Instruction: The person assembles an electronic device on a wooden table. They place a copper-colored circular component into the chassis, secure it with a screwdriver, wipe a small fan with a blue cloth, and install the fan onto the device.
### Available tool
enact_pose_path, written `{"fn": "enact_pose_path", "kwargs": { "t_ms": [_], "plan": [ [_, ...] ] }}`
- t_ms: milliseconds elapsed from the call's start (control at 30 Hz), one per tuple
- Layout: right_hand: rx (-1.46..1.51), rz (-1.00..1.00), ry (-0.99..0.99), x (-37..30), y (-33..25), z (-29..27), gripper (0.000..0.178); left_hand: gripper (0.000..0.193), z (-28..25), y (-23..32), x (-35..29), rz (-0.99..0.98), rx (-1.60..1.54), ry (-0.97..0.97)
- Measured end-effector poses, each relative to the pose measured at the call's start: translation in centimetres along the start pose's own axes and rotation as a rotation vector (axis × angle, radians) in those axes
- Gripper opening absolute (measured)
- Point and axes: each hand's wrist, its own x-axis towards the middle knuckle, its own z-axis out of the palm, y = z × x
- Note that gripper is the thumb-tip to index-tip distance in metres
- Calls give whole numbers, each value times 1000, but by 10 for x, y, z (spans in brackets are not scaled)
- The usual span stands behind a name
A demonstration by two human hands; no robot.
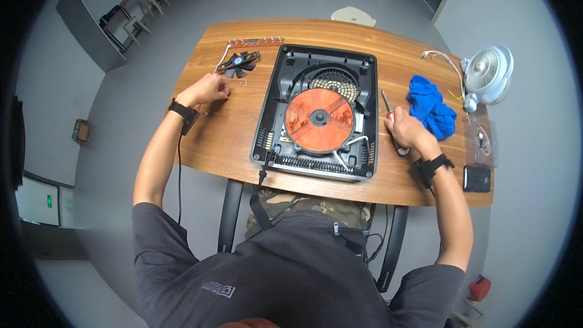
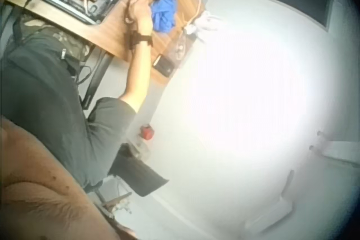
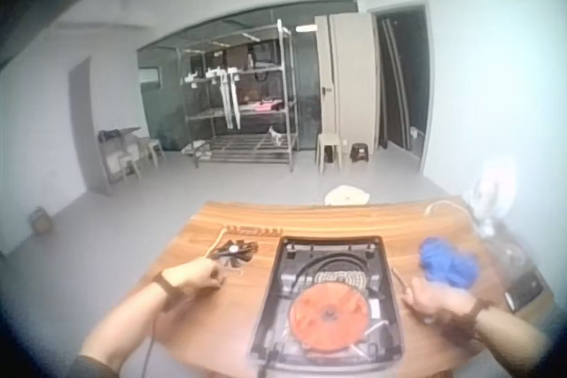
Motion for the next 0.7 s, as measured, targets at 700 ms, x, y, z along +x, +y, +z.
{"fn": "enact_pose_path", "kwargs": {
  "t_ms": [700],
  "plan": [
    [34, 31, 72, 0, -1, 6, 49, 20, 0, -11, -58, -106, 19, -39]
  ]
}}
